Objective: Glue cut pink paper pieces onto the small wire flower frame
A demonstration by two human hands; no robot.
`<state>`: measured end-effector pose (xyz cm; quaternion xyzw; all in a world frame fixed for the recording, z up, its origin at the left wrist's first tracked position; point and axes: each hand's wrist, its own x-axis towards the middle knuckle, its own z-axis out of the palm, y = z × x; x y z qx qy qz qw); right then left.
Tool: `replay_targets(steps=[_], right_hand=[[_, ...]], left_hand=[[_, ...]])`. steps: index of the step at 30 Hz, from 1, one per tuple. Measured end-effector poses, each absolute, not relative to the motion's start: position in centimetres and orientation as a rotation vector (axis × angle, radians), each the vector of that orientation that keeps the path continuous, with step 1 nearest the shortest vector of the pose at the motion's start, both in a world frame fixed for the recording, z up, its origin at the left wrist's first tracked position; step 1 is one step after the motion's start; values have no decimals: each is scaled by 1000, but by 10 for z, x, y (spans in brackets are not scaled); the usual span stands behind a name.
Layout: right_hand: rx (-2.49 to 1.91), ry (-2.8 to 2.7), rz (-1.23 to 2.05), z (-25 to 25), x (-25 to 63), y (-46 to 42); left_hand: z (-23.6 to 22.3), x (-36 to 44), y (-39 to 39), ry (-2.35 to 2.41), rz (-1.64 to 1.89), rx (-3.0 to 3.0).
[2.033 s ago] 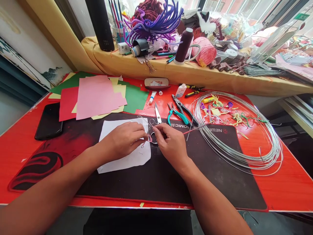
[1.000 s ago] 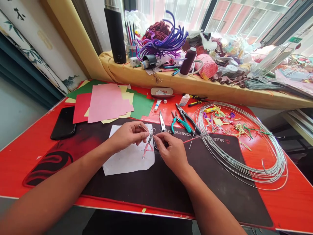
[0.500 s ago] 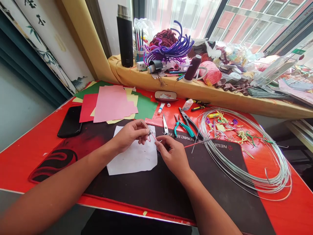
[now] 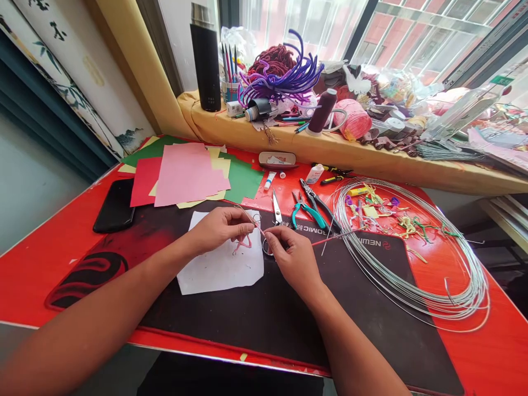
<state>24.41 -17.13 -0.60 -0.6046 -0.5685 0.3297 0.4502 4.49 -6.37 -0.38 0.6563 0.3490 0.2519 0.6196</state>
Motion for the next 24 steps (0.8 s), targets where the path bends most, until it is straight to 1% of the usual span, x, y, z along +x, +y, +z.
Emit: replay_targets(steps=[5,9,24], right_hand=[[-1386,-1196,1079,-3,246,-169],[-1356,-1187,1190,-4,244,-169],[-1323,-1221,1333,-7,237,-171]], left_hand=[[-2,45,-63,820,755,1366],[-2,46,-62,824,838,1253],[-5,55,-71,827,773,1159]])
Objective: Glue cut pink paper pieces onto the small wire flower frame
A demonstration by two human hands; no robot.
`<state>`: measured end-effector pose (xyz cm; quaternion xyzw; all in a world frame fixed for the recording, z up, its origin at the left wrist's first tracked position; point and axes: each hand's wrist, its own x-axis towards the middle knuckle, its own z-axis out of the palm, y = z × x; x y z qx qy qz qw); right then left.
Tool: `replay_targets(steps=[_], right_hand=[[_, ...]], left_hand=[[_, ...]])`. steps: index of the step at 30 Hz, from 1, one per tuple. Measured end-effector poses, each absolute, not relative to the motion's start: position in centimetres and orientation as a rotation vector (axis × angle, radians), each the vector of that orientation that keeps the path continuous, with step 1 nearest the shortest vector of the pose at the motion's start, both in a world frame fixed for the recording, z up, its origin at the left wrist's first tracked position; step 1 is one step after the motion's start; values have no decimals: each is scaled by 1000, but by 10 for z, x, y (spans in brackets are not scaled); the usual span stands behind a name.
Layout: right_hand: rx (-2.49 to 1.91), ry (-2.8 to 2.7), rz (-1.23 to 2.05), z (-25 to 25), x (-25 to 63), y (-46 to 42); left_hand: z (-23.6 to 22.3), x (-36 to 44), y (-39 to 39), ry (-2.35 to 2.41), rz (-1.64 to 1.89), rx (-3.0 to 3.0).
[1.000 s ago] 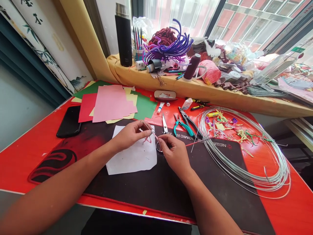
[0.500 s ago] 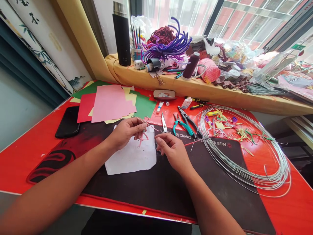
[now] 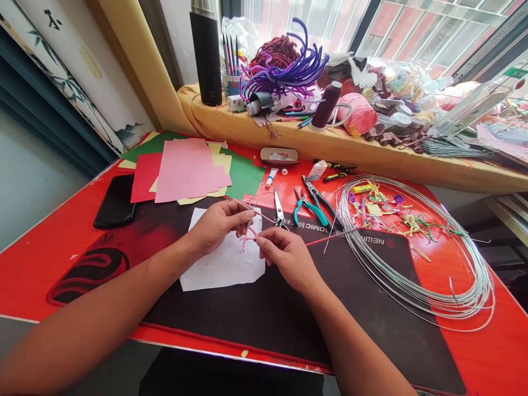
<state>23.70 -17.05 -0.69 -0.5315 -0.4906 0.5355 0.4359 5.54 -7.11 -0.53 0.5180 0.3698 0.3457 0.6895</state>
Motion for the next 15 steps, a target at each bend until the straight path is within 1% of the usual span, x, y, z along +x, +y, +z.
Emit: replay_targets(steps=[15], right_hand=[[-1309,-1223,1278,-5,236,-172]], left_hand=[[-5,59,-76,848,720,1011]])
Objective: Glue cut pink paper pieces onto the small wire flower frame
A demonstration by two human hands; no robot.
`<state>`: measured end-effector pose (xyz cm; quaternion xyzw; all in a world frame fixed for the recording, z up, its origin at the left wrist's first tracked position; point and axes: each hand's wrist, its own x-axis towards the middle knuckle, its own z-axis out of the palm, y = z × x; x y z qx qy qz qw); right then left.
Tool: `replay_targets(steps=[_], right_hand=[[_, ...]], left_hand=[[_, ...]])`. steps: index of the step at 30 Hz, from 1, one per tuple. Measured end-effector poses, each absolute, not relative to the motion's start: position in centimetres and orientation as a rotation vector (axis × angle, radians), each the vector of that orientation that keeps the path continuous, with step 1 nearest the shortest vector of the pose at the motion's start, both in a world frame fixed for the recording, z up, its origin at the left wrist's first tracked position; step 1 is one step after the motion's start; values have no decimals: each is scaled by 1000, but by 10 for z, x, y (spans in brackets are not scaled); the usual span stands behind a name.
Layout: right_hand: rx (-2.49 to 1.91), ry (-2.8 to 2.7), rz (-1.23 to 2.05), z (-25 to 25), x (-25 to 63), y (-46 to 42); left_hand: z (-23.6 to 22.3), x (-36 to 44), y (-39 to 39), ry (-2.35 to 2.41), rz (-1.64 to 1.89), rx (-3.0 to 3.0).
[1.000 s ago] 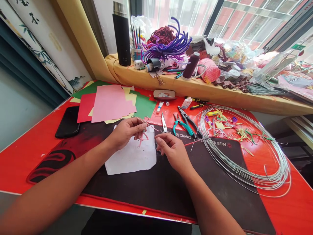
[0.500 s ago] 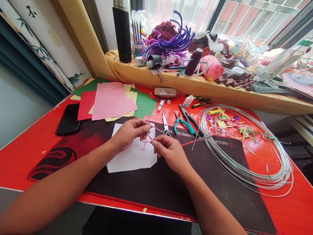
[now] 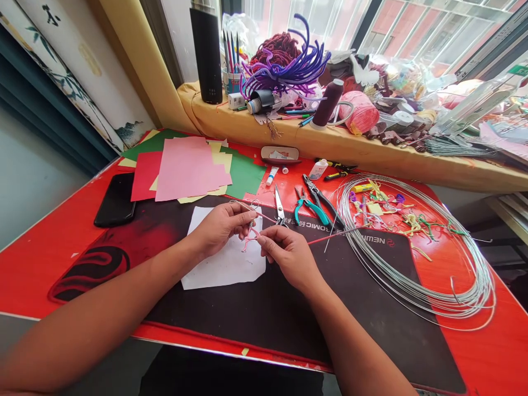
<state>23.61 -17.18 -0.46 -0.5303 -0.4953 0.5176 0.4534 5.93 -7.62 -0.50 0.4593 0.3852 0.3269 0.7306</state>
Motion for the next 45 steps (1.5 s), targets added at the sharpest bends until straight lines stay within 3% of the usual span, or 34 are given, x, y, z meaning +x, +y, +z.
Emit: replay_targets(steps=[30,45], right_hand=[[-1289,-1205,1239,-9,237,-171],[-1379,-1345,965,-13,232,-174]], left_hand=[[-11,63,-79,853,779,910],[-9,66,-81,877,771,964]])
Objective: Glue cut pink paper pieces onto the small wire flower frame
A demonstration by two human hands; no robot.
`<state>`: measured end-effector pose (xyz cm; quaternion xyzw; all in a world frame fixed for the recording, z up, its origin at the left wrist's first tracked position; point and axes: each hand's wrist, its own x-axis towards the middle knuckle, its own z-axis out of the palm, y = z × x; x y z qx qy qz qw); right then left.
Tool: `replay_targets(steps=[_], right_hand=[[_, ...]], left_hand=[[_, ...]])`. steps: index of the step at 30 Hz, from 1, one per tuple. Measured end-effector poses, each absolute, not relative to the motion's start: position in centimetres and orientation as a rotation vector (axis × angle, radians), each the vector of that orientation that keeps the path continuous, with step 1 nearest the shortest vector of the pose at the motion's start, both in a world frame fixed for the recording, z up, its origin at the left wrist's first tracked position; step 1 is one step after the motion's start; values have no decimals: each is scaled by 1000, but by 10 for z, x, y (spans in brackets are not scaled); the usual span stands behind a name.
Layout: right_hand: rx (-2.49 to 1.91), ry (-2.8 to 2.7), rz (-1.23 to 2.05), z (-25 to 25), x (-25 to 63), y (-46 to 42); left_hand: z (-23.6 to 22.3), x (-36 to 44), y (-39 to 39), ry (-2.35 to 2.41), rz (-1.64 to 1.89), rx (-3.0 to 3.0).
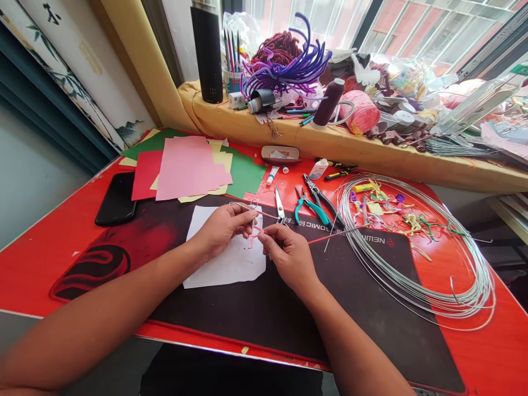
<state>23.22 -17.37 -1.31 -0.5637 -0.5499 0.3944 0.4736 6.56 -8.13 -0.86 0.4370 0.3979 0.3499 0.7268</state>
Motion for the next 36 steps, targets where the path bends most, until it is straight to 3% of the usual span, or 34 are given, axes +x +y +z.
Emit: replay_targets(steps=[36], right_hand=[[-1386,-1348,1006,-11,233,-174]], left_hand=[[-12,66,-82,864,830,926]])
